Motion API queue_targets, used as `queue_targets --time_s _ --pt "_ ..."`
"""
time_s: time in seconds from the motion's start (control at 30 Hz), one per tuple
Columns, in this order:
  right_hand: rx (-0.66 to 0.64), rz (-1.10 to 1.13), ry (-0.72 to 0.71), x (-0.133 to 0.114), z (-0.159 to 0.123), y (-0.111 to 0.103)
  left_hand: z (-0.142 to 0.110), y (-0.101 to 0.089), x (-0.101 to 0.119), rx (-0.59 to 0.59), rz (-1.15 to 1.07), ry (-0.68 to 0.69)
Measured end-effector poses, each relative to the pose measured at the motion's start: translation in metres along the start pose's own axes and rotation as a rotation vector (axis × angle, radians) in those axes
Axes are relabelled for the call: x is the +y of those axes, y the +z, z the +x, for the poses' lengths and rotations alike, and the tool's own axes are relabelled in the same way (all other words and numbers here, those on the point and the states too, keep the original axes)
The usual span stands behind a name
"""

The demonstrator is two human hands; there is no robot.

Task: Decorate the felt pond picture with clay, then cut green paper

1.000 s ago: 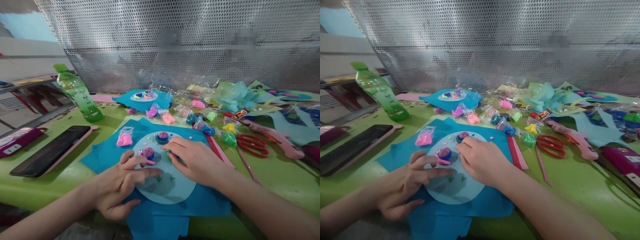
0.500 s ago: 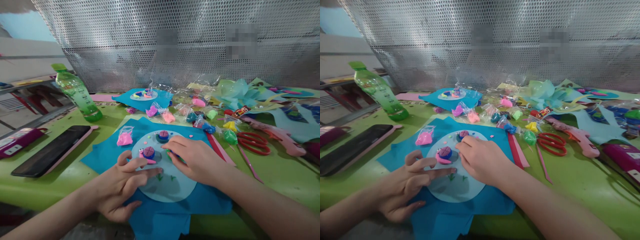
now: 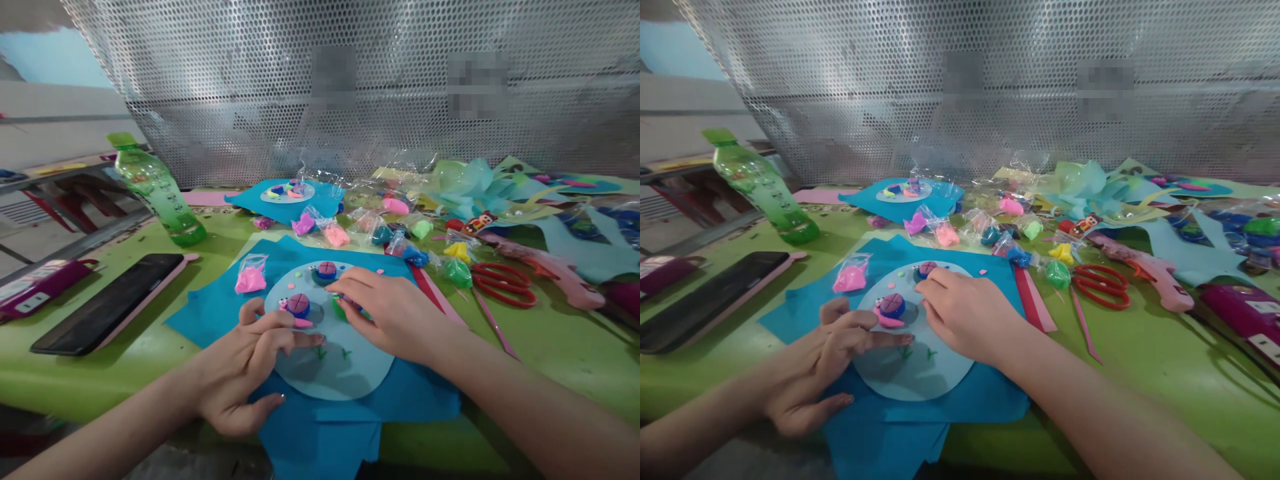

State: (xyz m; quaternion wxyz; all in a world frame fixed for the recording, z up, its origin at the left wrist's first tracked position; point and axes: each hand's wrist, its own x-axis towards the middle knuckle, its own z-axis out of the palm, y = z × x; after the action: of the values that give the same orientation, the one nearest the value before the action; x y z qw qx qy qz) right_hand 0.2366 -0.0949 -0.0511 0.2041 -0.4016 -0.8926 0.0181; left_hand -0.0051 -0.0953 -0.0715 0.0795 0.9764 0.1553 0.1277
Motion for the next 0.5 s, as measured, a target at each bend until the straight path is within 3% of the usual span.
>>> queue_targets --time_s 0.27,0.4,0.5 --pt "0.126 0.069 0.224 0.021 0.001 -0.026 -0.008 0.003 -0.006 0.071 -0.107 -0.061" --pt "0.017 0.016 0.377 0.035 -0.001 -0.036 -0.011 0.009 -0.013 0.133 -0.044 -0.078" --pt "-0.084 -0.014 0.377 0.037 -0.009 -0.030 -0.019 0.018 -0.024 0.178 -0.002 -0.071"
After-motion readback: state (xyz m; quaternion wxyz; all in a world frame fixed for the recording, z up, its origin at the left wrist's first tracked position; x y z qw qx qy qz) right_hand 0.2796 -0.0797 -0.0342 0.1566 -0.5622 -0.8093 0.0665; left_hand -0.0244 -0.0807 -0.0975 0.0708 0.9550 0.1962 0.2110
